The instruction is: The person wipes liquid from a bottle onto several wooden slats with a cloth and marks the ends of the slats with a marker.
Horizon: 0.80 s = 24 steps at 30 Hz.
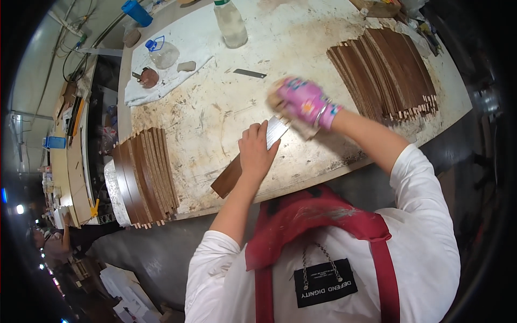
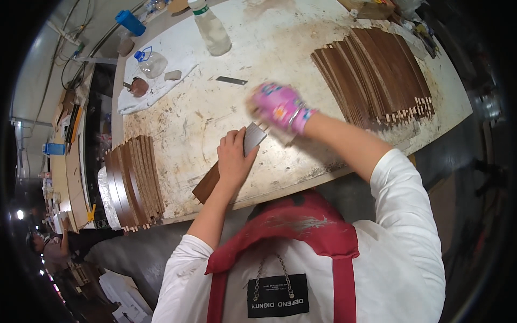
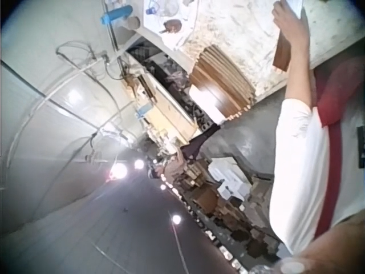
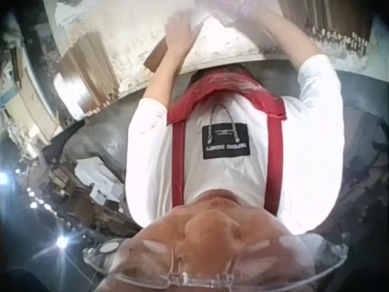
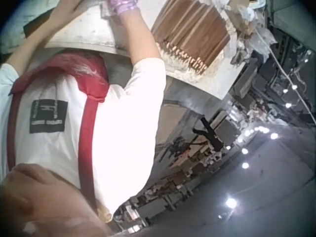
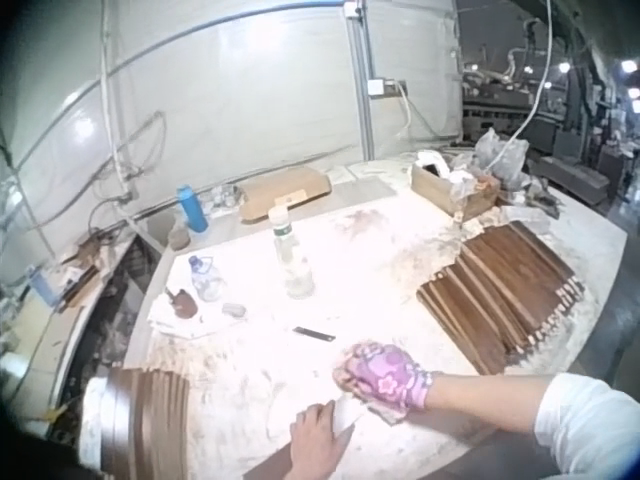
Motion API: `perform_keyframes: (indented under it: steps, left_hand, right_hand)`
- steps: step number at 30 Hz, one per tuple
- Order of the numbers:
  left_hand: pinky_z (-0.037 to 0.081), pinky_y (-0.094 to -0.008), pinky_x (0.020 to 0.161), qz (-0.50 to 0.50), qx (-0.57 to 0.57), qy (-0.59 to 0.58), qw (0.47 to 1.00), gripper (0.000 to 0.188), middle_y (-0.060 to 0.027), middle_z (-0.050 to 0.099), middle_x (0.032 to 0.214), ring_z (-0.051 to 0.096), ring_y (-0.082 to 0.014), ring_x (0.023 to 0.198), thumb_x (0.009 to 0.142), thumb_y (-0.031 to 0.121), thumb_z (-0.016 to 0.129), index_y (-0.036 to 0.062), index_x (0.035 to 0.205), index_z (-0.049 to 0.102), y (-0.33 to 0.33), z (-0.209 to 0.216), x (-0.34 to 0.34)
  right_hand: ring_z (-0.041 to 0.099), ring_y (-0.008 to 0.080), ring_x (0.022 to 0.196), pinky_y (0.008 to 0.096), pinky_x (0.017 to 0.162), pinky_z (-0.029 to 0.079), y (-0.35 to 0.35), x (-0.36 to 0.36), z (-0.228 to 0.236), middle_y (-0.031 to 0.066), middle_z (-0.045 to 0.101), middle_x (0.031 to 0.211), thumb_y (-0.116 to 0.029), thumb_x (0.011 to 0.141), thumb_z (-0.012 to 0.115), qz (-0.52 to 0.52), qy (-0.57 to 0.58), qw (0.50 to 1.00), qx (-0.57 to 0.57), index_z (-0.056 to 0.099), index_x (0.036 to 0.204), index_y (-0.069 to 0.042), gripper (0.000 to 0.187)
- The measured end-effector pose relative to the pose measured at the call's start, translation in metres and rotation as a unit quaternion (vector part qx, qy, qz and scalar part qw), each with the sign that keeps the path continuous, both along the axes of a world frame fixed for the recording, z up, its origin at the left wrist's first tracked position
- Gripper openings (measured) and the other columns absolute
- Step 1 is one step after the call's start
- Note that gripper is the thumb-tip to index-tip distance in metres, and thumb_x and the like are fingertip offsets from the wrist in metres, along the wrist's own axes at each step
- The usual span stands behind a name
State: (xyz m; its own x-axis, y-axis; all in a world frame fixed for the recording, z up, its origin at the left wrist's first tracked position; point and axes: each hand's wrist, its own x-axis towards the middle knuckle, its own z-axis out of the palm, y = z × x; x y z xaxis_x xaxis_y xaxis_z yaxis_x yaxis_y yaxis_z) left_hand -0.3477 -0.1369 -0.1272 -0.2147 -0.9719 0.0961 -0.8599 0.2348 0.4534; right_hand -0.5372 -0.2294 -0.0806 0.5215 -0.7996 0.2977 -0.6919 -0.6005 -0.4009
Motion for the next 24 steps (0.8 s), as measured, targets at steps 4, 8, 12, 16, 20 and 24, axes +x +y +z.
perform_keyframes:
  steps: [4, 8, 12, 16, 20, 24]
  left_hand:
    - [0.041, -0.0426, 0.091, -0.005, -0.022, -0.002, 1.0, 0.059, -0.0132, 0.051, 0.119, 0.049, -0.032, 0.108, 0.079, 0.031, 0.07, 0.0037, 0.129, 0.052, -0.002, -0.001, 0.0]
    - [0.042, -0.0425, 0.084, 0.0, -0.02, -0.003, 1.0, 0.06, -0.01, 0.051, 0.114, 0.05, -0.0295, 0.105, 0.076, 0.032, 0.074, 0.0055, 0.126, 0.053, -0.003, 0.004, -0.003]
    - [0.048, -0.0453, 0.08, -0.074, 0.028, -0.045, 0.996, 0.056, -0.0162, 0.055, 0.11, 0.054, -0.0345, 0.101, 0.078, 0.028, 0.067, 0.0044, 0.127, 0.053, -0.028, 0.018, -0.014]
    - [0.049, -0.0447, 0.085, -0.061, 0.017, 0.001, 0.998, 0.061, -0.0195, 0.054, 0.105, 0.053, -0.0368, 0.103, 0.078, 0.028, 0.067, 0.0051, 0.131, 0.048, -0.048, 0.063, 0.011]
    - [0.049, -0.0388, 0.088, 0.054, 0.077, 0.211, 0.973, 0.068, -0.0171, 0.059, 0.109, 0.06, -0.031, 0.101, 0.08, 0.028, 0.07, 0.0025, 0.137, 0.042, -0.048, 0.139, 0.106]
    - [0.05, -0.031, 0.083, 0.178, -0.016, 0.363, 0.915, 0.06, -0.0077, 0.06, 0.113, 0.06, -0.017, 0.094, 0.081, 0.012, 0.073, 0.0043, 0.132, 0.043, 0.01, 0.205, 0.206]
  right_hand:
    - [0.062, 0.029, 0.098, 0.0394, 0.086, 0.051, 0.006, 0.008, -0.01, 0.0105, 0.064, 0.105, -0.019, 0.08, 0.06, -0.016, 0.073, 0.987, 0.143, 0.066, 0.099, -0.012, 0.021]
    - [0.063, 0.03, 0.094, 0.0384, 0.082, 0.053, -0.009, -0.037, -0.025, 0.015, 0.062, 0.104, -0.019, 0.087, 0.059, -0.168, 0.0, 0.976, 0.14, 0.064, 0.104, -0.01, 0.02]
    - [0.057, 0.0349, 0.107, 0.0443, 0.092, 0.048, -0.002, -0.086, -0.061, 0.0159, 0.059, 0.114, -0.021, 0.087, 0.059, -0.153, 0.038, 0.988, -0.009, 0.059, 0.112, -0.009, 0.028]
    - [0.05, 0.0371, 0.121, 0.0421, 0.103, 0.041, 0.005, -0.092, -0.079, 0.02, 0.056, 0.127, -0.02, 0.088, 0.059, -0.175, -0.07, 0.982, 0.01, 0.056, 0.122, -0.007, 0.036]
    - [0.051, 0.0421, 0.115, 0.0442, 0.097, 0.042, -0.001, -0.089, -0.082, 0.0247, 0.057, 0.121, -0.018, 0.089, 0.06, -0.241, -0.078, 0.967, 0.038, 0.058, 0.118, -0.005, 0.032]
    - [0.054, 0.0424, 0.112, 0.0431, 0.095, 0.044, -0.006, -0.094, -0.083, 0.0262, 0.056, 0.122, -0.019, 0.091, 0.059, -0.23, -0.045, 0.971, 0.046, 0.057, 0.117, -0.001, 0.033]
